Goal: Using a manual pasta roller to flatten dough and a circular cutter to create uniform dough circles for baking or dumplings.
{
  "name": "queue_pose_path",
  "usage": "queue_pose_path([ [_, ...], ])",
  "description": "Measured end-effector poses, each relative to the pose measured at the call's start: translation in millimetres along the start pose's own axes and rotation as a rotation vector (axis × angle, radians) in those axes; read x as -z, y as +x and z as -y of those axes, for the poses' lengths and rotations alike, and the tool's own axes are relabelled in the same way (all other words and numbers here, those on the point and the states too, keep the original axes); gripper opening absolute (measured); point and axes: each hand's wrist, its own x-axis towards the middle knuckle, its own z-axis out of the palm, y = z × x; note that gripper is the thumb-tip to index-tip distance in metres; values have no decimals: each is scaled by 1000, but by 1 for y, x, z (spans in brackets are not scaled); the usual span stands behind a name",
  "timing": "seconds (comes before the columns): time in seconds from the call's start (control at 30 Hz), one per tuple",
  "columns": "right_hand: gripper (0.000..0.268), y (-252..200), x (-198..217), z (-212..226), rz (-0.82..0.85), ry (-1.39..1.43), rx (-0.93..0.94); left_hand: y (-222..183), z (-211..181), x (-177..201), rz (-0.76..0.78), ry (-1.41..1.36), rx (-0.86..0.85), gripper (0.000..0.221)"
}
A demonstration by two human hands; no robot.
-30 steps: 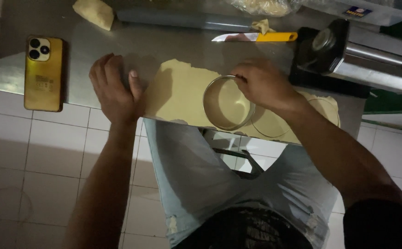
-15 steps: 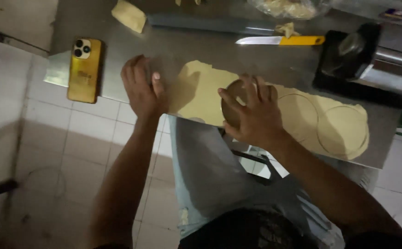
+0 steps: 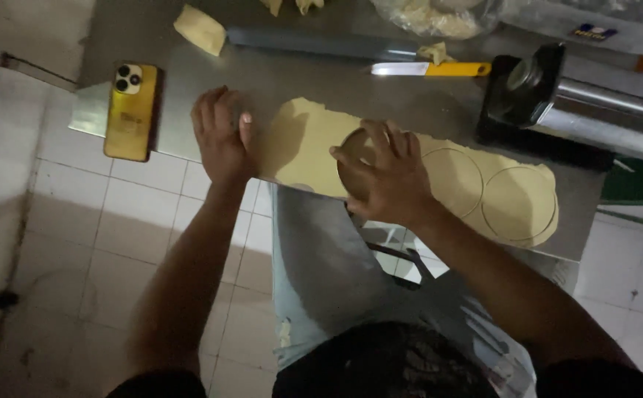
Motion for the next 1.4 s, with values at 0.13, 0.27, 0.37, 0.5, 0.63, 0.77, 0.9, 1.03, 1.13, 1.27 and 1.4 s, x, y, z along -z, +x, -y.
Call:
queue_pose_path([
  [0.13,84,-1,11,4,175,94,-83,-7,8,-7,-48,37,16,47],
  [0.27,66,17,30,-8,190,178,-10,-7,1,-3,-47,63,126,46],
  [0.37,59,12,-7,-67,334,116,-121,-2,-5,3,-39,59,141,43],
  [0.5,37,58,23,-58,543,204,-245,4,-5,8,-58,69,138,42],
  [0.63,28,56,18,-61,593,288,-377,0,-8,0,-57,50,128,40],
  [0.77,26,57,15,-65,589,315,-402,2,-8,4,-57,56,141,42],
  [0.9,27,71,50,-59,643,290,-358,0,-5,2,-36,40,142,46],
  [1.03,28,106,63,-54,660,408,-365,-6,2,-6,-28,31,123,42],
  [1.13,30,137,47,-49,686,453,-275,-9,10,-8,-35,33,150,39],
  [1.27,27,143,-32,-55,650,488,-193,-9,10,-10,17,48,215,41],
  [1.4,26,150,-39,-39,695,489,-206,-7,5,-9,-21,35,214,38],
])
